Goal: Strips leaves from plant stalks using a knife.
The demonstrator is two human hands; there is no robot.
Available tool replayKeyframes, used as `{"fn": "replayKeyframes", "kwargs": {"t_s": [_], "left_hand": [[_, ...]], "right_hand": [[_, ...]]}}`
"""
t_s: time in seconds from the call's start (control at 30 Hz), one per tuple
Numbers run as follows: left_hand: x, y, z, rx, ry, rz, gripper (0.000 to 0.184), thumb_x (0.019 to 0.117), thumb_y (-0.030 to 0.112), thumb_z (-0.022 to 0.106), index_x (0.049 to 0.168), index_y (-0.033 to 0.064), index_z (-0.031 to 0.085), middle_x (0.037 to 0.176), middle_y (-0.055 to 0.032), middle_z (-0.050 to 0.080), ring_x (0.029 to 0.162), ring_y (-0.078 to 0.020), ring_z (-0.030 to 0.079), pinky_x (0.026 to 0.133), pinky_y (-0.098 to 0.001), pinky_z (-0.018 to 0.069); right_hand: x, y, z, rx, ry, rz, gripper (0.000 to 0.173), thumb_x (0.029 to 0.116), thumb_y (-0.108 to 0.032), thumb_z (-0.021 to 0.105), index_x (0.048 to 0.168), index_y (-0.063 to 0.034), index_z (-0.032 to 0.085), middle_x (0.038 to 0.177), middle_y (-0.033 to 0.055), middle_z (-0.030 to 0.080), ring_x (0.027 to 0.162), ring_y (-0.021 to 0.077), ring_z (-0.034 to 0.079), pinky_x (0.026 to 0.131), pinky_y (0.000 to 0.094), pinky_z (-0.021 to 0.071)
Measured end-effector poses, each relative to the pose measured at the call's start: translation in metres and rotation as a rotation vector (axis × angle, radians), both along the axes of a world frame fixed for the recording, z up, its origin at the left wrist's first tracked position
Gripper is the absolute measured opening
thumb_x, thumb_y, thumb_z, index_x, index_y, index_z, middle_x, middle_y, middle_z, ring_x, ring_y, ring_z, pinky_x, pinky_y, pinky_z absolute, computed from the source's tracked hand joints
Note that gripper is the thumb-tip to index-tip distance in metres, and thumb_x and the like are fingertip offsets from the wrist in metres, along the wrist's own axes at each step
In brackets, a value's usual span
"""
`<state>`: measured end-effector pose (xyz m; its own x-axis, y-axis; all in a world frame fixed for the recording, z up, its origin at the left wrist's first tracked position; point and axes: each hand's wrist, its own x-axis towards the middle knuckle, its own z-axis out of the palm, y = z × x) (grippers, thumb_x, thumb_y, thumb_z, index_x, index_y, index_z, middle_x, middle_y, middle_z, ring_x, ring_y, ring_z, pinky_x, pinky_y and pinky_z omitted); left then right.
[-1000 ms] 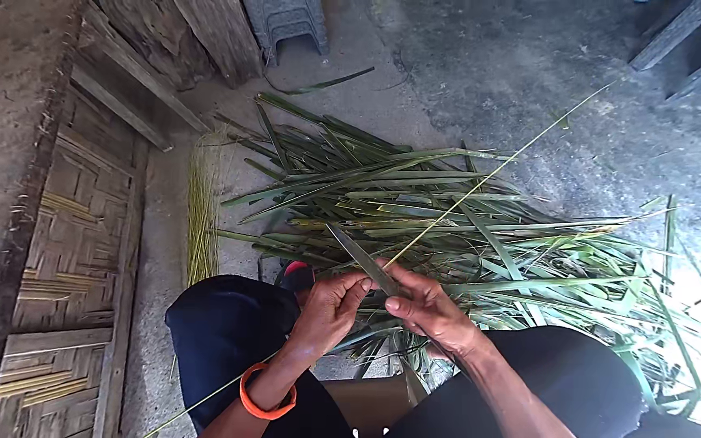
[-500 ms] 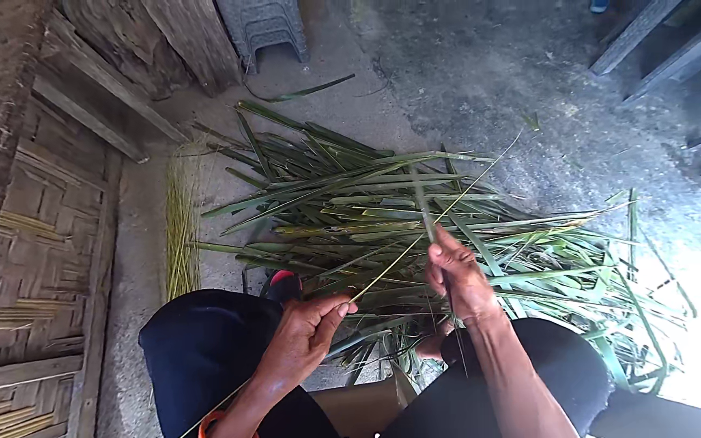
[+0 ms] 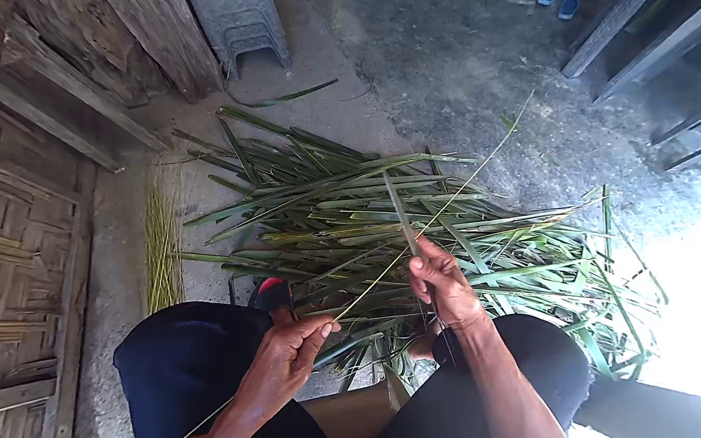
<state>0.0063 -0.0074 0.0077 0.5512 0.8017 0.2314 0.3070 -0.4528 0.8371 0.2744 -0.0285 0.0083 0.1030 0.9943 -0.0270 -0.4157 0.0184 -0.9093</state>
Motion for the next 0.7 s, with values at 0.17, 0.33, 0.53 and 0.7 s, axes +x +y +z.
{"fn": "replayKeyframes", "kwargs": {"t_s": [0.17,0.33,0.53,0.7], "left_hand": [[-0.020,-0.005,0.001,-0.014,0.013,-0.031,0.030,0.1011,0.017,0.051,0.094,-0.0006,0.074,0.073,0.0039,0.065,0.066,0.0162,0.048,0.063,-0.0014,0.0383],[-0.044,-0.017,0.029,0.122,0.263,0.006,0.029,0.1016,0.006,0.050,0.098,-0.0112,0.073,0.084,-0.0205,0.072,0.075,-0.0096,0.065,0.074,-0.0154,0.0492],[-0.059,-0.024,0.028,0.259,0.353,-0.005,0.029,0.1019,0.006,0.050,0.096,-0.0110,0.073,0.072,-0.0239,0.067,0.061,-0.0249,0.062,0.061,-0.0285,0.0498],[-0.081,-0.024,0.031,0.211,0.395,-0.015,0.031,0.1043,0.006,0.047,0.098,-0.0139,0.071,0.075,-0.0283,0.067,0.062,-0.0331,0.063,0.061,-0.0370,0.0514]], "right_hand": [[0.025,-0.002,0.002,0.013,-0.046,-0.177,0.038,0.0978,-0.009,0.050,0.135,-0.0094,0.057,0.055,-0.0115,0.056,0.044,-0.0040,0.049,0.047,0.0106,0.0431],[0.037,-0.004,0.005,-0.006,-0.086,-0.286,0.039,0.1003,-0.004,0.044,0.138,-0.0067,0.053,0.057,-0.0098,0.054,0.043,-0.0037,0.046,0.045,0.0099,0.0408],[0.033,-0.004,0.002,0.001,-0.130,-0.288,0.029,0.0989,-0.002,0.048,0.123,-0.0078,0.063,0.054,-0.0098,0.054,0.042,-0.0040,0.046,0.044,0.0107,0.0401],[0.058,-0.004,0.003,-0.036,-0.134,-0.438,0.036,0.1055,-0.007,0.041,0.139,-0.0063,0.052,0.053,-0.0108,0.048,0.040,-0.0040,0.042,0.042,0.0115,0.0392]]}}
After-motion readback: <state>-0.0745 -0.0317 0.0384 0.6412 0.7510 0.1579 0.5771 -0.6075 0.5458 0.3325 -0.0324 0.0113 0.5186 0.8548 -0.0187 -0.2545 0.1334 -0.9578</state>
